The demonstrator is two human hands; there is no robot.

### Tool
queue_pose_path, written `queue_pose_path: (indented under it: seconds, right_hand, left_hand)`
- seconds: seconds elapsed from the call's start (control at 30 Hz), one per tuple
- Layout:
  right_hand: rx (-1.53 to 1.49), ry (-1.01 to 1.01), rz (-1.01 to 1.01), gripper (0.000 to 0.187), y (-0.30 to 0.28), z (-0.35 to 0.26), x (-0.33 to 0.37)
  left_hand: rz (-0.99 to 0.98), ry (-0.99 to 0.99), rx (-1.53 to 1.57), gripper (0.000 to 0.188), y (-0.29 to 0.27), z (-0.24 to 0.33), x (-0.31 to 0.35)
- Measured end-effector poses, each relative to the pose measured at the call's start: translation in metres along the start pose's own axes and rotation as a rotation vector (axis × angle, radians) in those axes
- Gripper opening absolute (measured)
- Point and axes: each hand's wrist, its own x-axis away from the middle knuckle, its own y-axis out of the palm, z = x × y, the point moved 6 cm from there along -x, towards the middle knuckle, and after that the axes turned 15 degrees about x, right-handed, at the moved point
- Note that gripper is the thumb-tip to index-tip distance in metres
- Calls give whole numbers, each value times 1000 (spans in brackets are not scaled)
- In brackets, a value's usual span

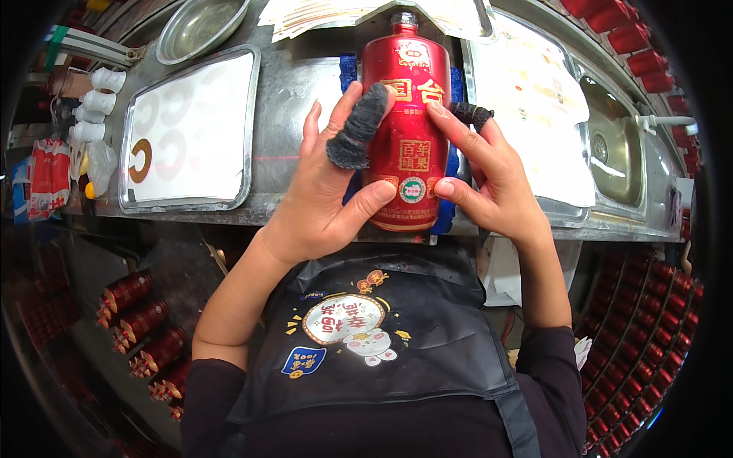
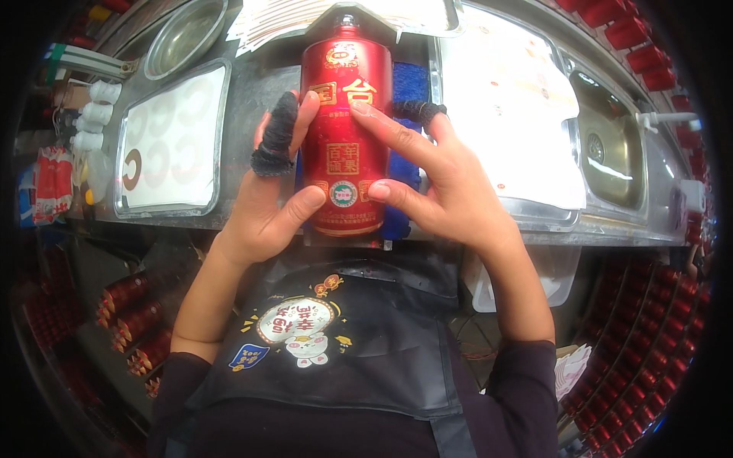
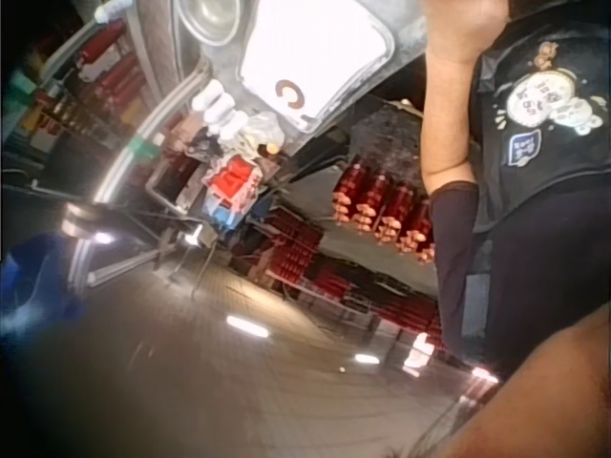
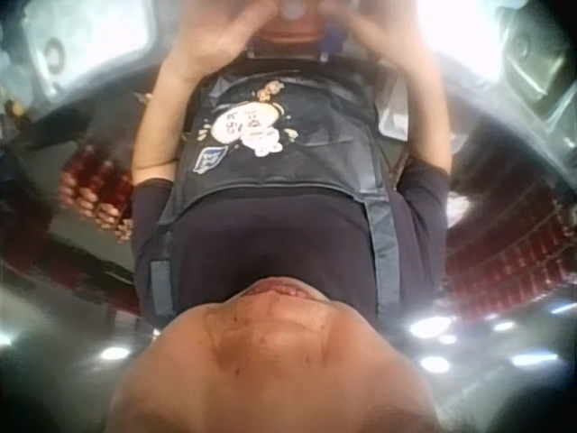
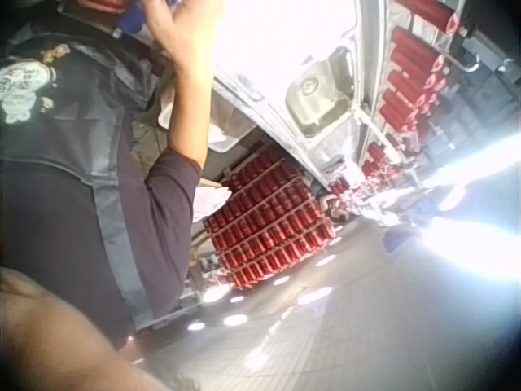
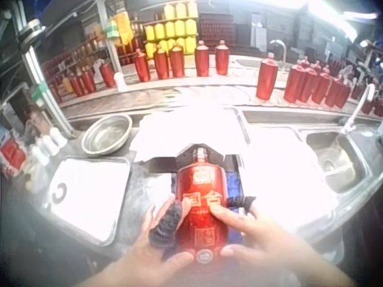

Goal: The person applies a gold circular sticker to the neck of a red bottle, then smooths a rectangular label around the body of the bottle. They repeat the process on a second red bottle, pressing the stickers and labels firmly to adhere them.

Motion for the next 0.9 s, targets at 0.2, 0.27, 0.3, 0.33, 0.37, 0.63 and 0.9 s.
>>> queue_pose_path:
  seconds: [0.2,0.27,0.3,0.33,0.37,0.63,0.9]
  right_hand:
    - [-19,27,-28,72,2,5,-2]
    - [-29,20,-23,76,4,6,-1]
    - [-32,-2,0,80,5,6,-1]
    - [-30,-9,8,83,4,6,0]
    - [-28,-16,16,86,5,7,1]
    - [-31,-26,19,95,10,12,3]
    - [-14,21,-24,93,6,10,2]
  left_hand:
    - [1,17,-20,70,2,-3,1]
    - [-8,14,-2,71,2,-3,0]
    - [-7,22,-31,71,1,-3,0]
    - [-9,25,-37,71,1,-2,0]
    - [-15,9,-29,72,1,-2,-1]
    - [-32,26,-53,74,1,1,-3]
    - [-21,-3,-18,75,0,-1,-1]
